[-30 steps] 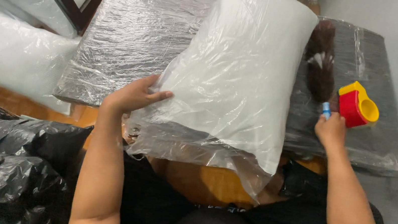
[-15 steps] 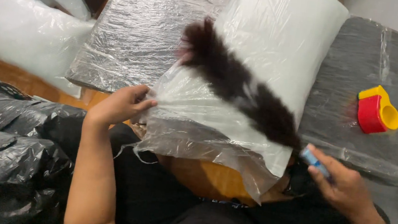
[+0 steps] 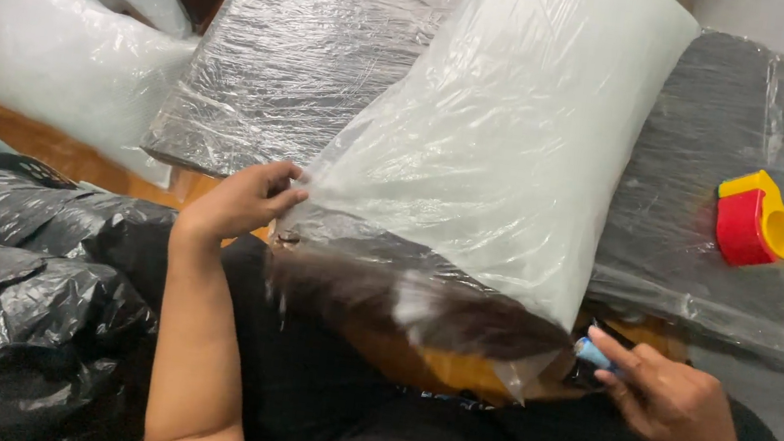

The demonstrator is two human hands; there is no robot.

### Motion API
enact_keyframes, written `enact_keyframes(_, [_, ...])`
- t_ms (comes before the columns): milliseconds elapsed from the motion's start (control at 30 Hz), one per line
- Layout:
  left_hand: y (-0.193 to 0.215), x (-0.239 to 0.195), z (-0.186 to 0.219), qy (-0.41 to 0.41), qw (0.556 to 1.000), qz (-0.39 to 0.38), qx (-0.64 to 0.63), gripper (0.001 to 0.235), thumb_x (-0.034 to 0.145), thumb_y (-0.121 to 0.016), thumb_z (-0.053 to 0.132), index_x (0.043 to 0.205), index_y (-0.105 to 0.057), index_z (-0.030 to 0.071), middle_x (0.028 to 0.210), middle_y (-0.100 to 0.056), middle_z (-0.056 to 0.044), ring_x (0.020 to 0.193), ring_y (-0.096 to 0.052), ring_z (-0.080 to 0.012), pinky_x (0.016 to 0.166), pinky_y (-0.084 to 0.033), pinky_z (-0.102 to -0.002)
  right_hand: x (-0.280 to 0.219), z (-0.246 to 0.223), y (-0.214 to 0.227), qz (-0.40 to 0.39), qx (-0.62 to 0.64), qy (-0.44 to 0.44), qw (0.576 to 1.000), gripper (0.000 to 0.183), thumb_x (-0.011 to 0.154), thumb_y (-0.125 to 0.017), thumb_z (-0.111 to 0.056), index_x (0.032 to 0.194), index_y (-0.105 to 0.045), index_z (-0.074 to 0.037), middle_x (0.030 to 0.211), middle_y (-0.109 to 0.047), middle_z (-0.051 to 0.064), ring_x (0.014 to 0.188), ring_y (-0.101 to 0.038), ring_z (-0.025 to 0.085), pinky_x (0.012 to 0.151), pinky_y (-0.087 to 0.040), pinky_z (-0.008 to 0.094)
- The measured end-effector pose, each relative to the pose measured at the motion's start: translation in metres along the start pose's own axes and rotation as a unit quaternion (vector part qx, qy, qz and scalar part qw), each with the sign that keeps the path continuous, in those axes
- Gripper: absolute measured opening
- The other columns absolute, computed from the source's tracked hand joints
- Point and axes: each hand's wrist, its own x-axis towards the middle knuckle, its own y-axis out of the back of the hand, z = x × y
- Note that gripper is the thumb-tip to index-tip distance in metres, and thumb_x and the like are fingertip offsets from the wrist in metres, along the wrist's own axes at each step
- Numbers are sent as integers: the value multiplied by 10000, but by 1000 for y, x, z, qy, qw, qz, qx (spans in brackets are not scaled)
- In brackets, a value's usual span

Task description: The person places a white pillow inside a clear plastic bag on a table covered with plastic wrap. They use a brush to smooth the pillow and then attach a vacuum cleaner hose to the bag's opening to remove air, compressing the pillow.

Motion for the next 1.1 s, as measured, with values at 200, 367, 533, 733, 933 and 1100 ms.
enact_keyframes(200, [1, -2, -6, -8, 999, 29, -33, 288, 950, -660, 206, 1201, -691, 68, 830, -690, -41, 685, -570, -132, 638, -478, -290, 34, 60, 11, 112, -206, -185, 954, 351, 1175, -635, -193, 1512, -697, -115, 945, -765, 71, 626, -676, 169, 555, -562, 284])
enact_keyframes(367, [-16, 5, 28, -122, 972, 185, 76, 453, 979, -607, 266, 1369, -566, 40, 1290, -596, -148, 1157, -593, -267, 1002, -493, -419, 74, 23, 34, 152, -126, -128, 972, 357, 1143, -640, -192, 1460, -691, -37, 843, -699, 119, 525, -561, 171, 475, -461, 289])
enact_keyframes(533, [-72, 35, 73, -234, 920, 237, 208, 688, 1050, -479, 493, 1474, -374, -38, 1454, -407, -258, 1395, -349, -432, 1169, -309, -553, 145, 60, 31, 128, -169, -10, 977, 382, 1086, -589, -385, 1438, -696, -283, 707, -594, -31, 466, -426, 125, 426, -358, 271])
enact_keyframes(733, [-113, 64, 43, -202, 932, 144, 263, 1211, 934, -533, 741, 1583, 61, -91, 1635, 30, -399, 1536, 53, -477, 1225, -29, -579, 208, 137, 47, 225, -559, -132, 787, 253, 1248, -544, -599, 1360, -701, -435, 755, -683, -195, 515, -605, -6, 512, -442, 173])
enact_keyframes(933, [-116, 58, 36, -164, 943, 117, 265, 1244, 900, -591, 743, 1587, 9, -103, 1633, -10, -399, 1529, 17, -488, 1189, -94, -609, 232, 115, 42, 102, -139, -104, 980, 441, 1174, -467, -524, 1465, -690, -280, 860, -761, 122, 592, -669, 290, 563, -532, 427])
enact_keyframes(1100, [-121, 57, 32, -164, 939, 119, 279, 1209, 930, -533, 739, 1583, 50, -94, 1631, 51, -394, 1526, 59, -481, 1210, -67, -581, 230, 187, 17, 181, -432, -187, 864, 308, 1252, -511, -489, 1290, -736, -283, 759, -755, -48, 587, -712, 170, 542, -502, 323])
